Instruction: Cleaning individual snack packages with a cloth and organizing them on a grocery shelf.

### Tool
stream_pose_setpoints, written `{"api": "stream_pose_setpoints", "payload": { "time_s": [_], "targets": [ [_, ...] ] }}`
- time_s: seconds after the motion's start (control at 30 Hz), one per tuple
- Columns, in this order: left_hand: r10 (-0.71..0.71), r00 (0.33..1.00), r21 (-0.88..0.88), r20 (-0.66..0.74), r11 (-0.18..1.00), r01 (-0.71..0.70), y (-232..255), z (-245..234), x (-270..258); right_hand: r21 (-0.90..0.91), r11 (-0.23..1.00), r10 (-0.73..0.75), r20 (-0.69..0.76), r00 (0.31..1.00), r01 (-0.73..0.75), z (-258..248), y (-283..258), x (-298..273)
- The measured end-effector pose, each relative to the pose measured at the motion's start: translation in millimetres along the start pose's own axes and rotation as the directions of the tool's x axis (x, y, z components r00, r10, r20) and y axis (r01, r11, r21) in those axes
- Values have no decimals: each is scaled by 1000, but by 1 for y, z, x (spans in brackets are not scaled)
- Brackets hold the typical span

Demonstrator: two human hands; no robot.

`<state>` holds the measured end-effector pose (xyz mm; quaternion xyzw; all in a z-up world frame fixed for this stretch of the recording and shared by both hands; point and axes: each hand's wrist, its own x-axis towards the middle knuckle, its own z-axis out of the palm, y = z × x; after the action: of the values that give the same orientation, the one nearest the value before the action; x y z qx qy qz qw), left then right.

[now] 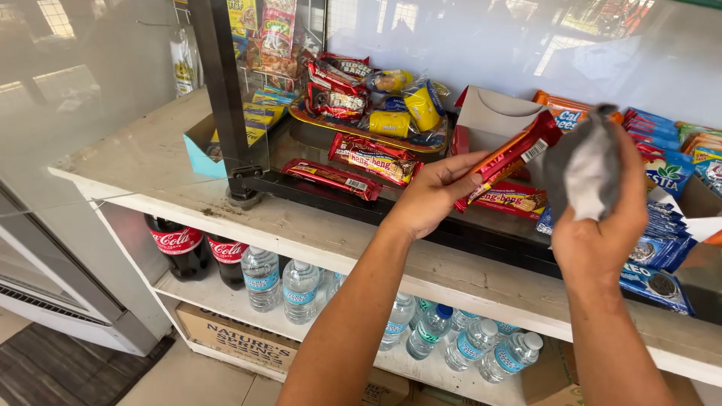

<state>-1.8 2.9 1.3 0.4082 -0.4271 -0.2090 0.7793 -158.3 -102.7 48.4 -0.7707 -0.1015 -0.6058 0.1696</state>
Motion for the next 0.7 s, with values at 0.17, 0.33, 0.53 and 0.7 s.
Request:
{"api": "stream_pose_setpoints", "payload": {
  "time_s": [0.17,0.33,0.53,0.7],
  "targets": [
    [65,998,-50,6,997,-64,-11,-2,4,-199,979,98,305,947,-37,13,8,-12],
    [74,997,-145,-24,986,-77,-27,-7,9,-45,994,106,419,902,-96,12,-19,-31],
    [129,992,-166,-13,978,-129,-31,-9,11,-123,975,203,137,969,-187,0,-9,-14],
    [134,991,-146,3,980,-132,-33,-8,11,103,994,-62,142,988,47,11,3,-1]
  ]
}}
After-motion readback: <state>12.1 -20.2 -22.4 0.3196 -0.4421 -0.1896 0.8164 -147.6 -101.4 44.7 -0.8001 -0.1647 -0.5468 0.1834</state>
